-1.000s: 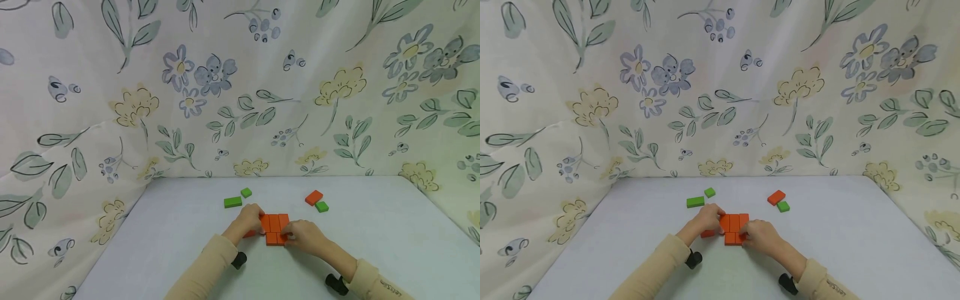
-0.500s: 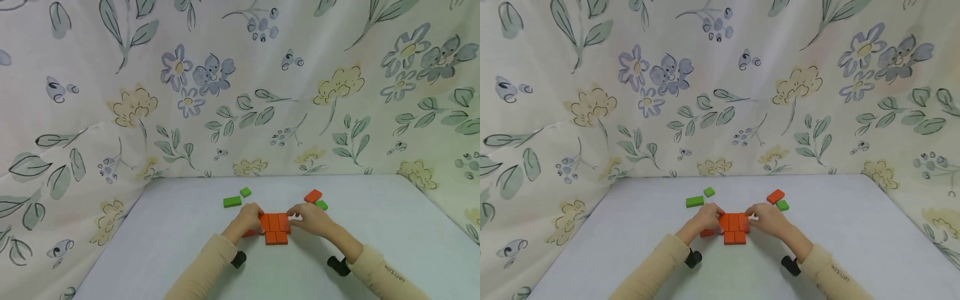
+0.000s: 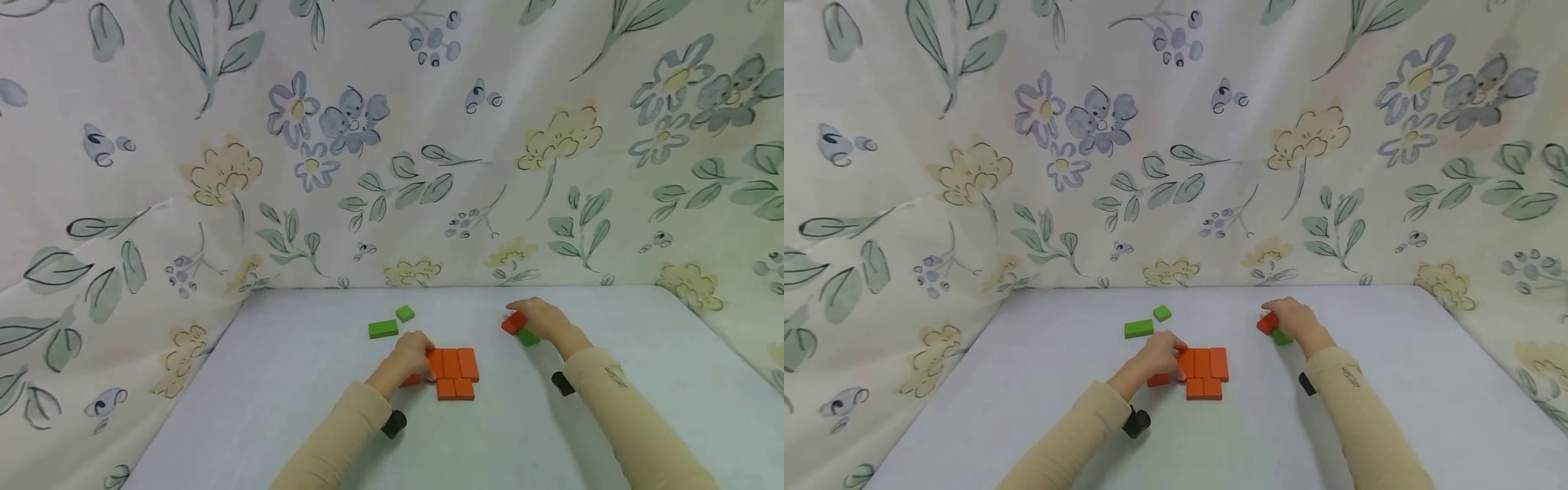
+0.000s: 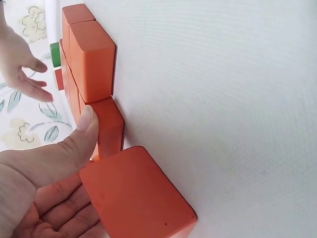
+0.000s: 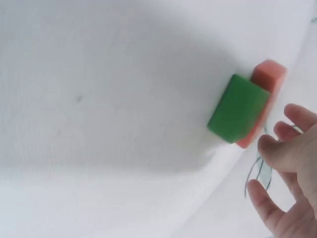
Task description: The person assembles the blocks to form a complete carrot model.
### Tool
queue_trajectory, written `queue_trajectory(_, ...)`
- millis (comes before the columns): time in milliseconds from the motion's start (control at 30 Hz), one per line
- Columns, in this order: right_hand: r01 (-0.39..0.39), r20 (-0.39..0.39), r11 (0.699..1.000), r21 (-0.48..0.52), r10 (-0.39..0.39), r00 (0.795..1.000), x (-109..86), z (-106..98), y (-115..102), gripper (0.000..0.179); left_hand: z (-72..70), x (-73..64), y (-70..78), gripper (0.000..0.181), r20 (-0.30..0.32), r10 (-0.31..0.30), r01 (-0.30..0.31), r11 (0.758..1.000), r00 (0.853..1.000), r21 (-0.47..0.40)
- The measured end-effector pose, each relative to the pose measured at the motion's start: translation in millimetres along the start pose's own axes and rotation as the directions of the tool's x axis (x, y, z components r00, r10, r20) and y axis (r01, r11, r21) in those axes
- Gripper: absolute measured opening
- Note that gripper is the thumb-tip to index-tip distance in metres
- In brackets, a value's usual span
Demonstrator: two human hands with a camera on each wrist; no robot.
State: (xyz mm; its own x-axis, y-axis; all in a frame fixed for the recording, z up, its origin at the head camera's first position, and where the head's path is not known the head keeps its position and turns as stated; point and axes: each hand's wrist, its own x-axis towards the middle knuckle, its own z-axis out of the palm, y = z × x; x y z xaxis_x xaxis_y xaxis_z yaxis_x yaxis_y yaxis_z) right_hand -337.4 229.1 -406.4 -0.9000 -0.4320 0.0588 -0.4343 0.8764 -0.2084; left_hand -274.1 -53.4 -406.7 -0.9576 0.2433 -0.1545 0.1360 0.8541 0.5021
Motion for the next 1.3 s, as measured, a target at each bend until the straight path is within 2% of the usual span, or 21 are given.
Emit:
queue_trajectory(200, 0.046, 0.010, 0.977, -0.206, -0.045, 0.999, -1.9, 6, 8, 0.030, 4.9, 0.1, 2.9, 0.051, -0.003, -0.001, 0.001, 1.000, 1.000, -0.007)
queue_trajectory(367, 0.067, -0.019, 0.968, -0.243, -0.074, 0.997, -2.5, 5, 12, 0.021, 6.0, 0.7, 3.9, 0.051, -0.004, 0.003, -0.003, 1.000, 1.000, 0.008)
queue_trajectory(500, 0.055, -0.048, 0.982, -0.180, -0.065, 0.997, -4.0, 2, 12, 0.018, 4.8, 0.8, 4.7, 0.051, 0.004, -0.012, 0.012, 1.000, 1.000, -0.007)
queue_trajectory(633, 0.041, -0.116, 0.997, -0.061, -0.048, 0.992, -8.8, 0, 3, 0.023, 4.1, -0.1, 3.8, 0.051, 0.003, -0.019, 0.019, 1.000, 1.000, -0.007)
queue_trajectory(767, 0.061, -0.152, 0.996, 0.067, -0.050, 0.987, -20.1, 1, -19, 0.024, 4.0, -0.9, 2.0, 0.051, 0.003, -0.019, 0.019, 1.000, 1.000, -0.021)
queue_trajectory(900, 0.123, -0.157, 0.983, 0.134, -0.101, 0.982, -36.3, 2, -46, 0.024, 2.4, -1.2, 1.0, 0.052, 0.005, -0.014, 0.014, 0.999, 1.000, -0.034)
queue_trajectory(1000, 0.209, -0.138, 0.965, 0.156, -0.188, 0.972, -49.9, 5, -68, 0.024, 0.7, -1.0, 0.2, 0.052, 0.006, -0.016, 0.016, 0.999, 1.000, -0.043)
queue_trajectory(1133, 0.313, -0.048, 0.930, 0.194, -0.310, 0.950, -67.8, 12, -96, 0.026, -0.8, -0.2, -1.1, 0.052, 0.008, -0.015, 0.015, 0.999, 1.000, -0.050)
queue_trajectory(1300, 0.353, 0.038, 0.909, 0.224, -0.370, 0.928, -80.9, 21, -123, 0.026, -1.8, 1.0, -1.5, 0.052, -0.001, 0.004, -0.004, 0.999, 1.000, -0.036)
